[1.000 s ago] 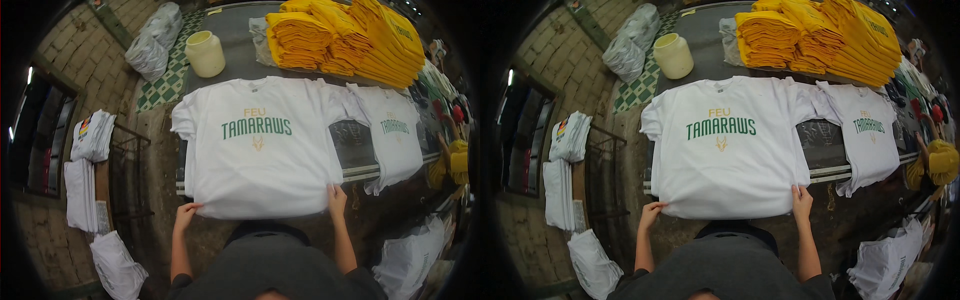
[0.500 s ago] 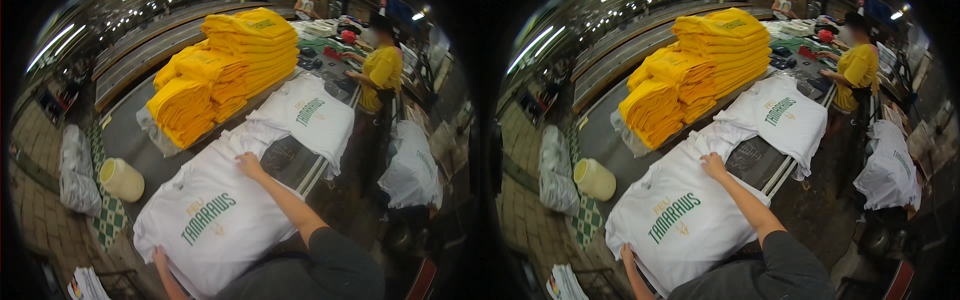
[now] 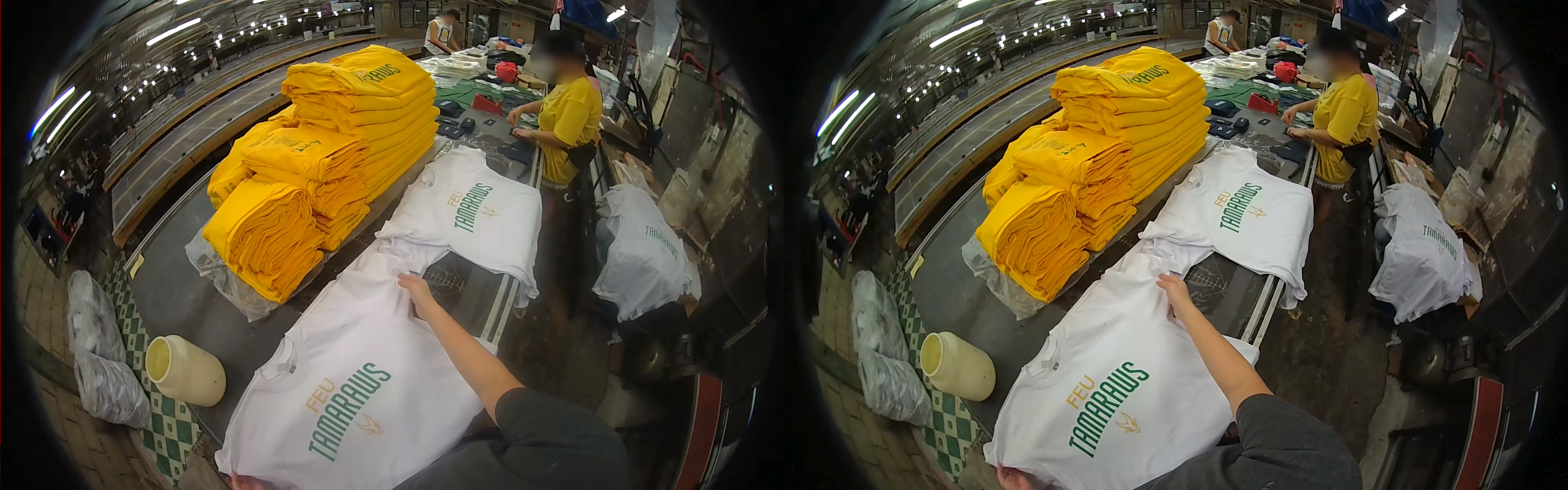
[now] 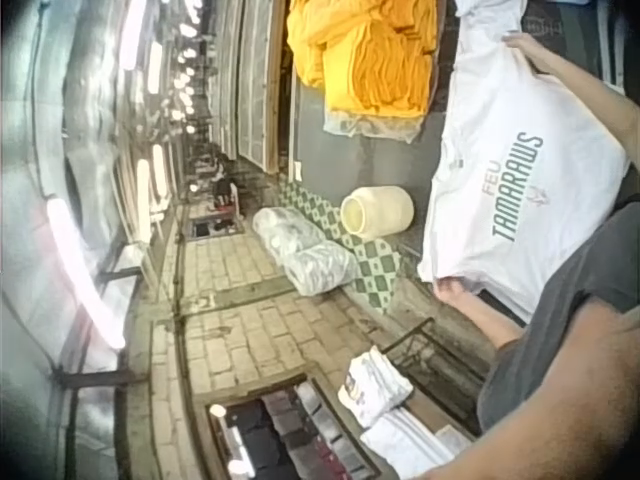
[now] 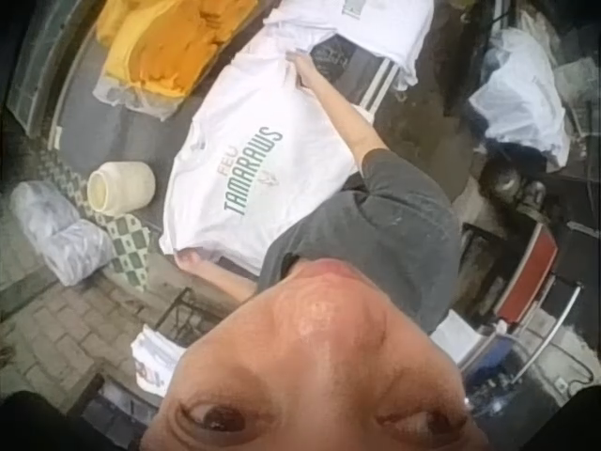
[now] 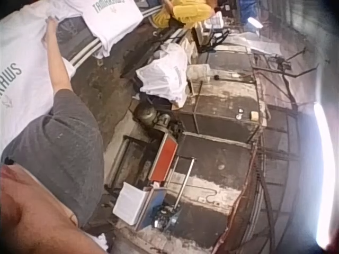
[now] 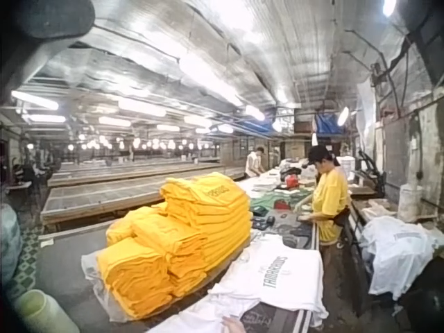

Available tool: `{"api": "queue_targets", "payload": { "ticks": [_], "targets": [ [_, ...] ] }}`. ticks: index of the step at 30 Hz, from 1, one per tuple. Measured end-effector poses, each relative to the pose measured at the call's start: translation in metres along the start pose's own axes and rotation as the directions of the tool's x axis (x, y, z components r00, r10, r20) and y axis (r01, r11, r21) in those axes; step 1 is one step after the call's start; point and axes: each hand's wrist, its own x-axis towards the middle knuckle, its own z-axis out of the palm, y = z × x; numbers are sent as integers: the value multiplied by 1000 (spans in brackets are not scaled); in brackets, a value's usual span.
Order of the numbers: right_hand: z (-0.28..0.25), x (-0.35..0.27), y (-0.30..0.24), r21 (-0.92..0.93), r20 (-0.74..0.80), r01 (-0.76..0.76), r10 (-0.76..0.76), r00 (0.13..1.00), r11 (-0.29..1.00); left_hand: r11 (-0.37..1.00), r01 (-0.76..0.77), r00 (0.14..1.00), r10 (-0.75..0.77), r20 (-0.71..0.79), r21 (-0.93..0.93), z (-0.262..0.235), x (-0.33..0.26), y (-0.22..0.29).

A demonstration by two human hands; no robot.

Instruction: The recorder takes printed t-shirts, places them on a heat press machine, operates the machine controls, and then organizes the finished shirts on a table.

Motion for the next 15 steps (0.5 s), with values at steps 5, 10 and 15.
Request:
{"api": "queue_targets", "payload": {
  "ticks": [5,10,15],
  "targets": [
    [0,-35,13,-829,-95,169,-431,897,534,785,-423,876,482,-18,452,-41,2,-23],
    [28,-134,48,-784,449,597,-507,735,171,721,-391,909,401,116,572,-41,18,-55],
    [-5,-208,66,-655,747,756,-154,647,-6,497,-120,978,-92,189,860,7,8,-42]
  ]
}}
